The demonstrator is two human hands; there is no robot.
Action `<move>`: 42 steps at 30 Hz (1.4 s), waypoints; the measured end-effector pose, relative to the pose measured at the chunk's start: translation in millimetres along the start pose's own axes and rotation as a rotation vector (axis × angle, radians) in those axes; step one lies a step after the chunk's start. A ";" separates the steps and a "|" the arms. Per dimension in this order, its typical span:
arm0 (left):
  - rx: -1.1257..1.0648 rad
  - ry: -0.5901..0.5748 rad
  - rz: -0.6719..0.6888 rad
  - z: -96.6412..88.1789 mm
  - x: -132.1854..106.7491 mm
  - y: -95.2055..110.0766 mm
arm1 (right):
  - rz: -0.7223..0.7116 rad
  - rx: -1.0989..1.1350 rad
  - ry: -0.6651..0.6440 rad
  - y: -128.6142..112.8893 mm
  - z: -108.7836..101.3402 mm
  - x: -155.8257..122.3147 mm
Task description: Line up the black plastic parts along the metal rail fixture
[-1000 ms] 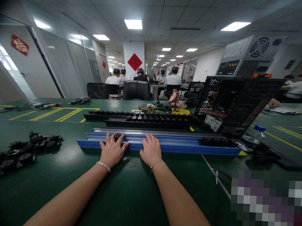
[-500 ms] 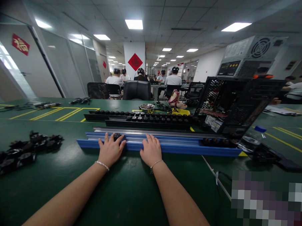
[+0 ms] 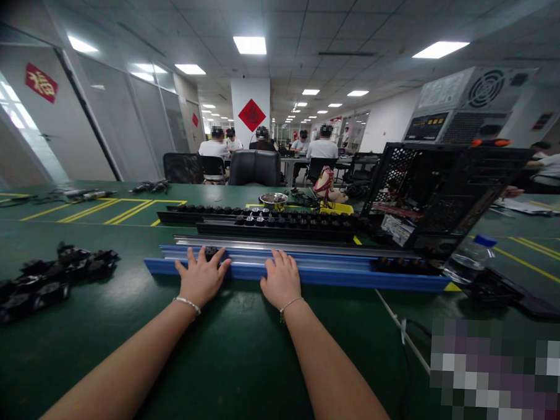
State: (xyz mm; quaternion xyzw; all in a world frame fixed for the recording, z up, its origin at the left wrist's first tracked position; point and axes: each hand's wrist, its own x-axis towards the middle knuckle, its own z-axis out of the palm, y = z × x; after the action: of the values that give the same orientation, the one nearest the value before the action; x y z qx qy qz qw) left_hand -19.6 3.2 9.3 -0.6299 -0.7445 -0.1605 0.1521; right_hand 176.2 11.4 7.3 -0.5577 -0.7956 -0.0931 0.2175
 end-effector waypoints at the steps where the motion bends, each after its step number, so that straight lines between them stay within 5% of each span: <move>1: 0.000 0.006 -0.002 0.6 0.3 -0.6 | -0.002 -0.001 0.001 0.0 -0.2 0.0; 42: -0.019 -0.013 -0.056 3.3 8.8 -21.6 | -0.014 -0.019 0.010 2.8 2.1 0.6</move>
State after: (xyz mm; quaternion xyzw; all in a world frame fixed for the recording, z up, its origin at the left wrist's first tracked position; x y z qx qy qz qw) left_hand -42.4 9.1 9.1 -0.6112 -0.7613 -0.1677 0.1369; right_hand 178.1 13.7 5.5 -0.5535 -0.7976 -0.1049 0.2156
